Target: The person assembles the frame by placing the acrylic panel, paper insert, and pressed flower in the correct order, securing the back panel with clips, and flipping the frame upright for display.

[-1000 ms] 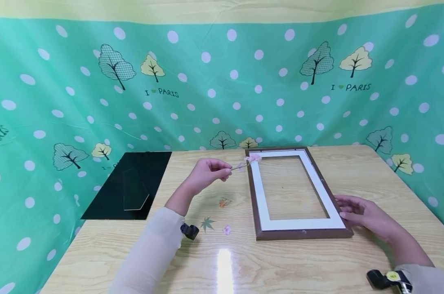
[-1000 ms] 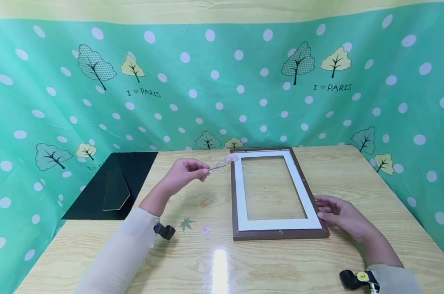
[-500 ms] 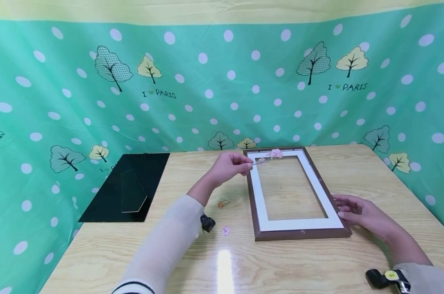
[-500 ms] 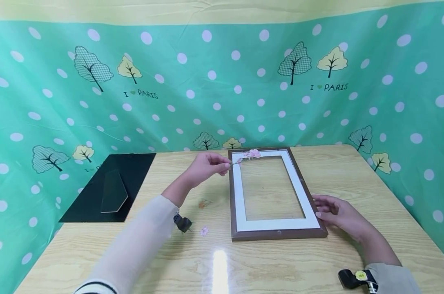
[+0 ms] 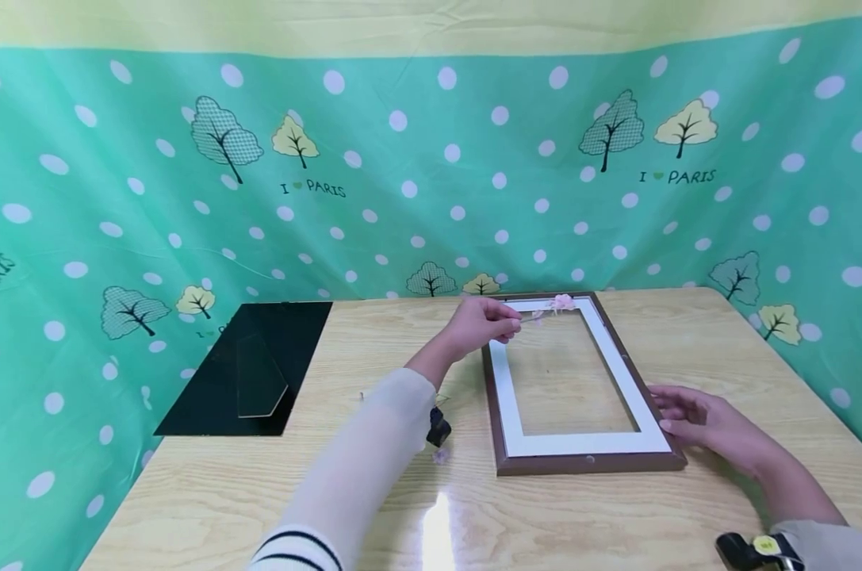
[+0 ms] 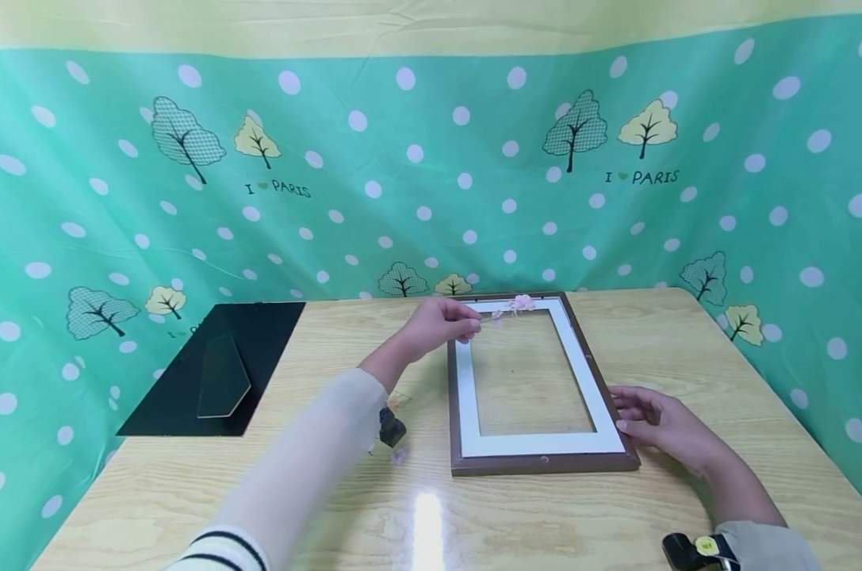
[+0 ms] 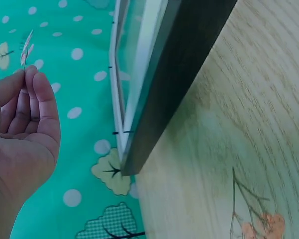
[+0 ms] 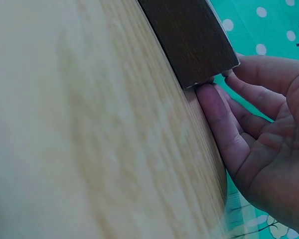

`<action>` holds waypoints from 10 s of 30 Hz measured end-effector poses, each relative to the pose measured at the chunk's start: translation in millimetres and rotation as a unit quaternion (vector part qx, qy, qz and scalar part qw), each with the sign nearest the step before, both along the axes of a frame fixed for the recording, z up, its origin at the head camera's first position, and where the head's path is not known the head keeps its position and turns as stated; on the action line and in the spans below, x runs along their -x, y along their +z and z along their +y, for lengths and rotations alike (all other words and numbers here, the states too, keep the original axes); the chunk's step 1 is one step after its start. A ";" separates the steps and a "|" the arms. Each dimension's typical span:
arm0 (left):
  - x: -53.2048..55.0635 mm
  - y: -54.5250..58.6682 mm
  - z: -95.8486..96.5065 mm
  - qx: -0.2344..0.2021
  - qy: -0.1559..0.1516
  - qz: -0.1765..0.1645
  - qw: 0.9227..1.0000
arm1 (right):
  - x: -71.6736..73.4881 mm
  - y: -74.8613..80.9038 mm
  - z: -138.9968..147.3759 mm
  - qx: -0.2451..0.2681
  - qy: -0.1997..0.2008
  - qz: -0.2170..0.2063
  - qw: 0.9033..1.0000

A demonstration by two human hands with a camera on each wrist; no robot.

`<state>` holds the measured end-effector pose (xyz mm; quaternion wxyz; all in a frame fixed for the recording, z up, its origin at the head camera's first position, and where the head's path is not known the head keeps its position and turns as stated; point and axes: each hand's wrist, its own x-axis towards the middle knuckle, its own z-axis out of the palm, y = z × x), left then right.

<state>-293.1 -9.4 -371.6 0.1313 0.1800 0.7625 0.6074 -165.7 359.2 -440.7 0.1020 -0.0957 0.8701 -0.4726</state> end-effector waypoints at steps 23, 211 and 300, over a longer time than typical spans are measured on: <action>25.1 -22.6 32.3 0.052 0.034 -0.045 0.997 | 0.1 -2.9 2.7 0.028 -0.001 0.000 1.000; -33.3 16.5 -69.7 0.161 -0.085 0.176 0.967 | -0.7 -1.7 2.0 0.011 -0.019 -0.004 1.000; -20.0 11.7 13.0 0.069 0.002 0.101 0.992 | -1.1 -1.7 -0.5 0.005 -0.026 -0.012 1.000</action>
